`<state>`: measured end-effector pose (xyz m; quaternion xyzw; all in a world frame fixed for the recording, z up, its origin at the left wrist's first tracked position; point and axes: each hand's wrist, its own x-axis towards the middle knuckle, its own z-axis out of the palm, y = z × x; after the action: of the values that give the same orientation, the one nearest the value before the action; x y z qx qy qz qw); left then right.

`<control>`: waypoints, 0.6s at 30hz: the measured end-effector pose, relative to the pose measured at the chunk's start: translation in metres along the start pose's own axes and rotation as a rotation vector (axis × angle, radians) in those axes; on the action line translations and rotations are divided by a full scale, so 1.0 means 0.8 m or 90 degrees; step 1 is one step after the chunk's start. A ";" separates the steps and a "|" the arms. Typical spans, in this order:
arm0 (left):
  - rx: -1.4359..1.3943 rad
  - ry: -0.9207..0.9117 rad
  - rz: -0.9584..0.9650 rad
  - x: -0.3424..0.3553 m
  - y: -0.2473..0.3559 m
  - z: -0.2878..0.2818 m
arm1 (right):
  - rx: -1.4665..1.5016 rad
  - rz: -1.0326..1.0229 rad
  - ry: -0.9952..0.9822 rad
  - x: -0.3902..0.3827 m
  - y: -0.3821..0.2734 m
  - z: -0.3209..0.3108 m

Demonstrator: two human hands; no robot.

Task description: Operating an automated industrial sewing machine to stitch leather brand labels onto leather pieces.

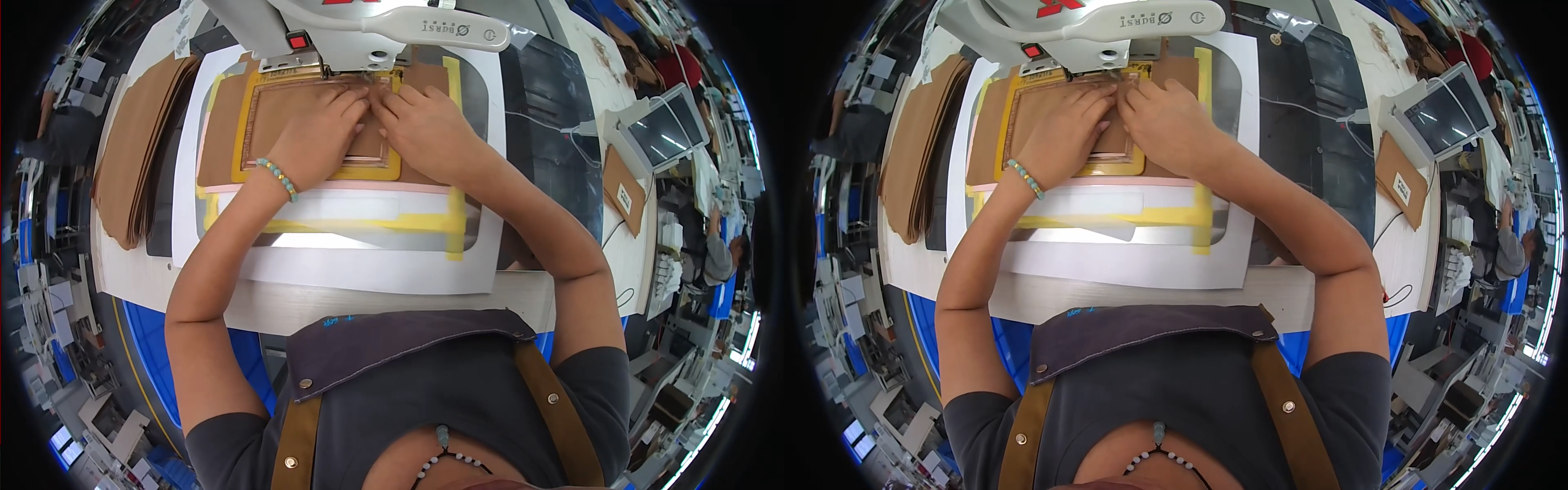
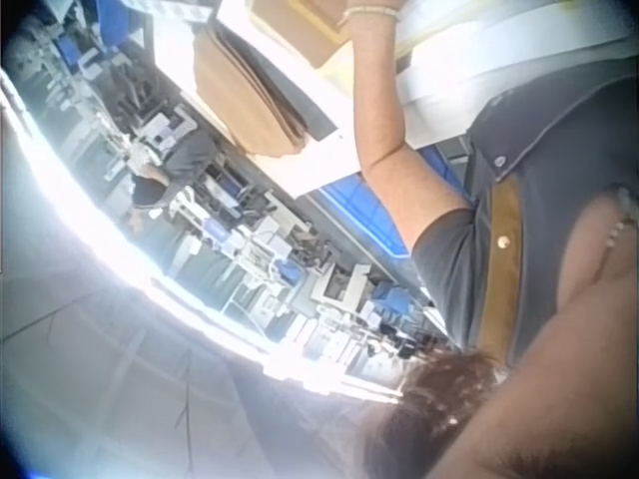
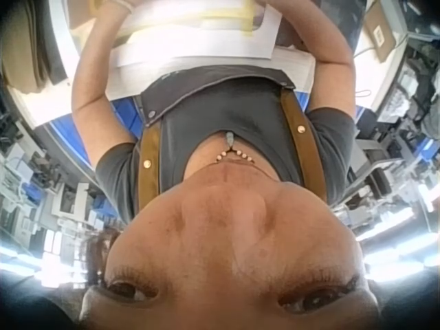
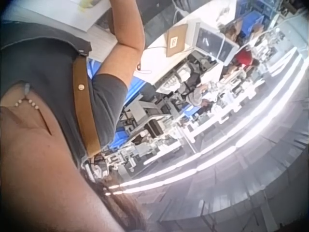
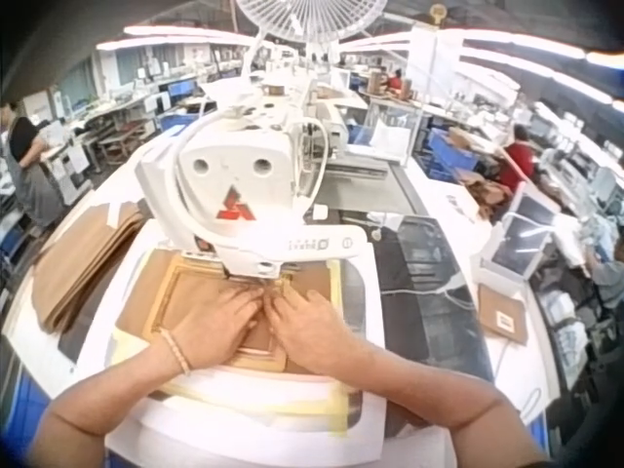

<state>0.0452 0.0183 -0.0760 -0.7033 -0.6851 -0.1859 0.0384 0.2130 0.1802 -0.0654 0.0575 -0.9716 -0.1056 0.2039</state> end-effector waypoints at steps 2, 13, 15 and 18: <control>-0.003 0.013 -0.005 -0.005 -0.003 -0.004 | 0.061 -0.005 -0.012 -0.007 0.004 -0.010; -0.151 -0.072 -0.041 -0.069 -0.028 -0.075 | 0.145 0.047 -0.084 -0.050 0.037 -0.056; -0.162 -0.089 -0.032 -0.073 -0.024 -0.076 | 0.192 0.021 -0.123 -0.041 0.034 -0.055; -0.168 -0.101 -0.012 -0.071 -0.018 -0.070 | 0.198 -0.055 -0.026 -0.016 0.023 -0.037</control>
<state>0.0201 -0.0520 -0.0445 -0.7082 -0.6622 -0.2186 -0.1103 0.2357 0.1948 -0.0397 0.1281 -0.9767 0.0362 0.1683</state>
